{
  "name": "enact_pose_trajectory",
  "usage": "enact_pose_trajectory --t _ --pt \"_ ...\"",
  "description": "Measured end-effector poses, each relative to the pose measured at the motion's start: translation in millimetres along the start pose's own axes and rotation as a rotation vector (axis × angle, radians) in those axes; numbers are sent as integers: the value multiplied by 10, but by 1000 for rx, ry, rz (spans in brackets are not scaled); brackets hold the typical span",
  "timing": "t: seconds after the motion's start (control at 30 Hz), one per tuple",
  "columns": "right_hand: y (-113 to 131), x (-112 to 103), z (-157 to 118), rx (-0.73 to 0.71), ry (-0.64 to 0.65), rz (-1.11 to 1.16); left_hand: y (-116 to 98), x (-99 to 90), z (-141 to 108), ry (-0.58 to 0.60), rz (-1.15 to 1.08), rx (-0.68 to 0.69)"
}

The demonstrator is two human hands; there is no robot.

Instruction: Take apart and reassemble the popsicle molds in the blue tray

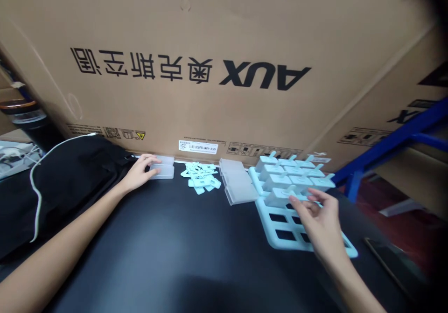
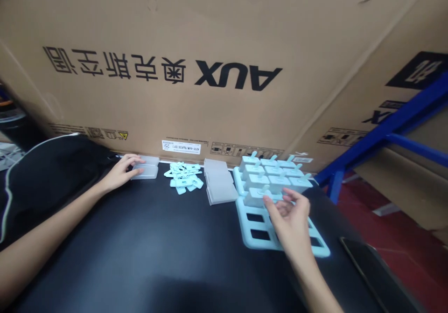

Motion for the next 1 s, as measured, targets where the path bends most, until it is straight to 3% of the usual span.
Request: enact_pose_trajectory --t 0.07,0.17,0.5,0.7,1.0 --pt "-107 91 -17 59 104 -45 13 1 0 3 3 6" --pt "-72 206 -28 -8 192 -296 14 6 -6 5 8 34" --pt "-1 332 -48 -43 299 -697 -68 28 -38 41 89 123" --pt "-30 350 -56 -93 287 -722 -62 40 -48 63 130 137" --pt "27 343 -70 -54 298 -739 -73 55 -89 55 242 121"
Point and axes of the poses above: each hand's wrist, its own z-axis towards the middle knuckle, its own x-axis out of the palm, y = z × x, the point moved 3 cm from there along z, towards the middle knuckle, and after that the axes turned 4 degrees about y, right-handed, at the moved point
